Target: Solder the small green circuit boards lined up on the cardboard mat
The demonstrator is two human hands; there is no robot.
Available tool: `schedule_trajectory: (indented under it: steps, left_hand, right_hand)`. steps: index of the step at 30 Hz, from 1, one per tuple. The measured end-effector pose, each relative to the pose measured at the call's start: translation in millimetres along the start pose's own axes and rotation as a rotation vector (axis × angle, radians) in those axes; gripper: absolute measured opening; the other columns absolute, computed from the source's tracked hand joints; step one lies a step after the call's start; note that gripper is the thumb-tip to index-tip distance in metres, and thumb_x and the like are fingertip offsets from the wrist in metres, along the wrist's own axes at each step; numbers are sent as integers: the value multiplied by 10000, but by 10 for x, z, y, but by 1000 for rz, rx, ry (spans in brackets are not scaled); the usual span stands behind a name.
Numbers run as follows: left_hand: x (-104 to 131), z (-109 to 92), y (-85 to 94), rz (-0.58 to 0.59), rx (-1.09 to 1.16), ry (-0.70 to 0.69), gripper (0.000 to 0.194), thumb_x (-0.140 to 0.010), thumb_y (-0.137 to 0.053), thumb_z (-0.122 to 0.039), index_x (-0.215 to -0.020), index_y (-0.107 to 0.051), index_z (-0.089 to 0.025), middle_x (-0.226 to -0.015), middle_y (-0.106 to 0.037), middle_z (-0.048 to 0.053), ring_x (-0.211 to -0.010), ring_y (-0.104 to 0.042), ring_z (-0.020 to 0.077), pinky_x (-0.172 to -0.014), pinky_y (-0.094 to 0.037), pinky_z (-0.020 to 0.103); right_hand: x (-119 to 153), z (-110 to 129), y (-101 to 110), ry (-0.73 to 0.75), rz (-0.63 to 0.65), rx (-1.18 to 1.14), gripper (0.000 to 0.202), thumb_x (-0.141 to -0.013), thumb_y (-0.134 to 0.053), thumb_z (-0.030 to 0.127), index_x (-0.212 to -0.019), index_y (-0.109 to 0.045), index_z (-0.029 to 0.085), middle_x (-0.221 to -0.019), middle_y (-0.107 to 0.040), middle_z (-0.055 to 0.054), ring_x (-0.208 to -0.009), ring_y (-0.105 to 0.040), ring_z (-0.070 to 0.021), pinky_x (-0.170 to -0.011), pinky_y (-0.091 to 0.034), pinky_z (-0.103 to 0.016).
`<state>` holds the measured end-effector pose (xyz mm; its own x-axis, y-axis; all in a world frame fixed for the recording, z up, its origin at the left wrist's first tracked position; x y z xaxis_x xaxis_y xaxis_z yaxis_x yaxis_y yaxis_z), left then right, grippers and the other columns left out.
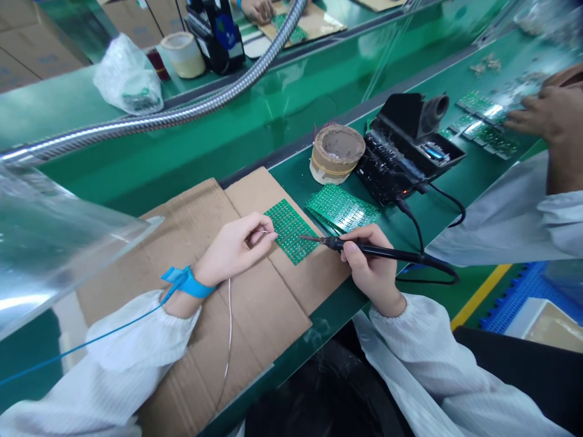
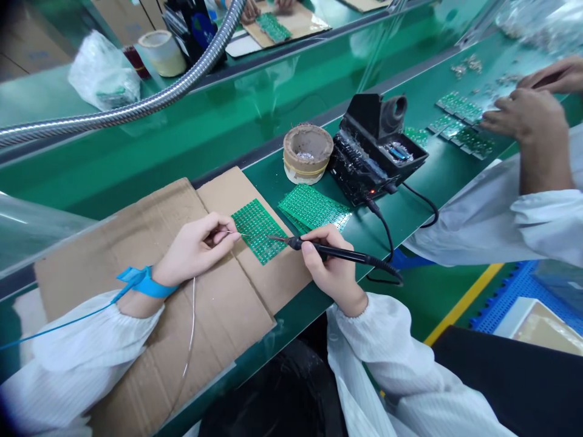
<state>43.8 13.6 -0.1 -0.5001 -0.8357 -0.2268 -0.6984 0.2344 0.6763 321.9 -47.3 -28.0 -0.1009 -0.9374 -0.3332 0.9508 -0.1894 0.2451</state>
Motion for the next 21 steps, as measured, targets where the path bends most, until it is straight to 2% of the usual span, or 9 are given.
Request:
schedule_trajectory:
  steps: [4,11,17,21]
  left_hand:
    - [1,8,-19,18,-8,-2,77,-1034,-610,-257,-970,-608,-214,-680,-436,-86,-556,-431,91,-617,-413,228]
    - [4,0,-12,-8,-13,-1,69,-1033,-614,-249,-974,-614,-213,-679,-438,-86,-555,-434,90,-615,-414,227]
    - [-5,12,-25,5,-27,21,70,-1031,-609,-262,-985,-625,-212,-674,-442,-84,-552,-440,93,-613,-415,233]
    - [-6,16,-22,-11,-16,18,79,-1027,-604,-269,-985,-634,-209,-677,-464,-72,-567,-458,100,-597,-412,232]
  right_hand:
    - [-13,55,-9,14,33,-13,124,-1028,-710,381,-995,-712,261,-747,-681,11,-569,-592,-148,-544,-493,-310]
    - [0,23,-3,45,-4,5,85,-1027,-714,349,-1032,-720,264,-817,-707,-2,-614,-626,-151,-580,-515,-316]
    - [-12,22,-18,14,75,8,103,-1039,-699,363,-1045,-710,261,-773,-701,6,-610,-633,-157,-585,-523,-322]
    - [-6,23,-3,13,33,38,123,-1041,-702,388,-1047,-718,266,-790,-705,0,-645,-650,-172,-610,-531,-340]
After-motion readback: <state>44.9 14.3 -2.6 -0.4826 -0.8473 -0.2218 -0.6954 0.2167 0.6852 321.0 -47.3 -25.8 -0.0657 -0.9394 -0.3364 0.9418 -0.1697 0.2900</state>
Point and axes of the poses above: each hand's wrist, its own x-axis away from the middle knuckle, its own y-axis out of the back of the hand, z = x × y, the point moved 2 cm from there along -x, towards the middle knuckle
